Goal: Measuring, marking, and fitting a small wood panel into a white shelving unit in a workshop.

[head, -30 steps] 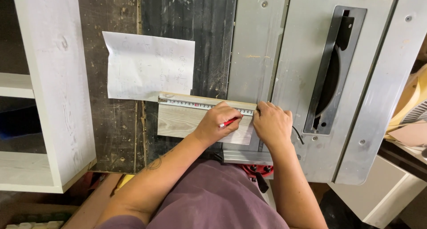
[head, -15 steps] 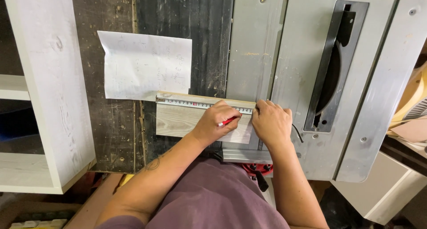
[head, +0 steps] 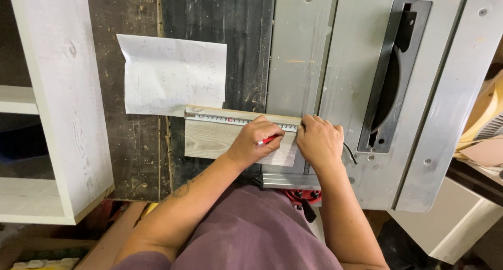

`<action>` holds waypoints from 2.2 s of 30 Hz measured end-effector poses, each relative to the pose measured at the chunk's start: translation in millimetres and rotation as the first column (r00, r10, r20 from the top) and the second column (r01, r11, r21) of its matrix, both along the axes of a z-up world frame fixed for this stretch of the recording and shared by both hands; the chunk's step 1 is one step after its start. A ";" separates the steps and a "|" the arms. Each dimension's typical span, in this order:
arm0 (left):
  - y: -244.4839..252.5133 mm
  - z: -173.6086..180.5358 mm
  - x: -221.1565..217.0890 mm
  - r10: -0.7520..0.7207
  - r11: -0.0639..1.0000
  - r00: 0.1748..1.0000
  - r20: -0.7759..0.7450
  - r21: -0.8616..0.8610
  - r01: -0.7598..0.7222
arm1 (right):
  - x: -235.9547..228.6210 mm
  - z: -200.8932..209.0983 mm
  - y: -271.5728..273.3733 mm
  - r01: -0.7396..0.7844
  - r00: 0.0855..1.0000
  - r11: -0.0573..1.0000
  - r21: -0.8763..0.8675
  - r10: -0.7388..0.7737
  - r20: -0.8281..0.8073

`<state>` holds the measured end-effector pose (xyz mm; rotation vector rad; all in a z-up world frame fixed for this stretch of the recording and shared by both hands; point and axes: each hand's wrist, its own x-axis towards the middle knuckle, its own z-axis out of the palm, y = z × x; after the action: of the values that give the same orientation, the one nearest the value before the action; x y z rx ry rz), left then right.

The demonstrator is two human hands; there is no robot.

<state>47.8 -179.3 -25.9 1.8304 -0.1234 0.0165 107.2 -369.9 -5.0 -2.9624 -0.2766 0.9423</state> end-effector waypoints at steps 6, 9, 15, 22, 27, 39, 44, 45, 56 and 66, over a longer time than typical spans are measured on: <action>30.5 20.9 -23.8 0.139 0.990 0.978 0.156 -0.021 -0.138 | -10.4 59.5 18.5 0.028 0.992 0.996 0.083 -0.017 -0.125; 72.4 56.2 -48.0 0.227 0.965 0.941 0.250 0.075 -0.252 | -39.3 62.5 27.6 -0.183 0.983 0.981 0.062 0.185 -0.015; 132.0 114.6 -95.5 0.475 0.836 0.839 0.266 0.162 -0.524 | -79.5 64.2 59.8 -0.324 0.945 0.927 0.188 0.325 0.026; 171.8 59.0 -161.5 0.429 0.738 0.877 0.218 0.476 -0.479 | -99.3 55.2 134.2 0.056 0.921 0.871 0.488 0.144 -0.363; 212.1 19.5 -190.4 0.462 0.412 0.886 0.024 0.880 -0.238 | -126.7 6.5 241.2 0.496 0.836 0.554 0.668 -0.096 -0.541; 244.9 38.7 -175.7 0.373 0.517 0.849 0.374 0.676 -0.525 | -122.6 46.1 287.6 0.453 0.884 0.351 0.819 -0.296 -0.362; 179.2 43.3 -115.5 -0.055 0.775 0.981 0.185 0.628 -0.075 | -180.1 77.0 142.5 0.237 0.936 0.380 0.894 -0.334 -0.106; 161.9 39.8 -103.1 -0.201 0.747 0.974 0.103 0.660 0.084 | -196.8 79.9 108.9 0.216 0.898 0.411 0.886 -0.440 -0.015; 102.9 23.3 -37.0 -0.424 0.403 0.898 -0.116 0.864 0.302 | -276.6 -7.6 -69.9 0.081 0.588 0.708 0.701 -0.602 0.540; -39.3 47.1 -23.2 -0.465 0.354 0.849 -0.251 0.827 0.437 | -260.0 -54.0 -130.2 -0.141 0.713 0.722 0.678 -0.401 0.575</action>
<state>24.6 -218.6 21.2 2.7668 -0.8036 -0.5199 -152.7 -500.1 -59.1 -2.3937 -0.3032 -0.3334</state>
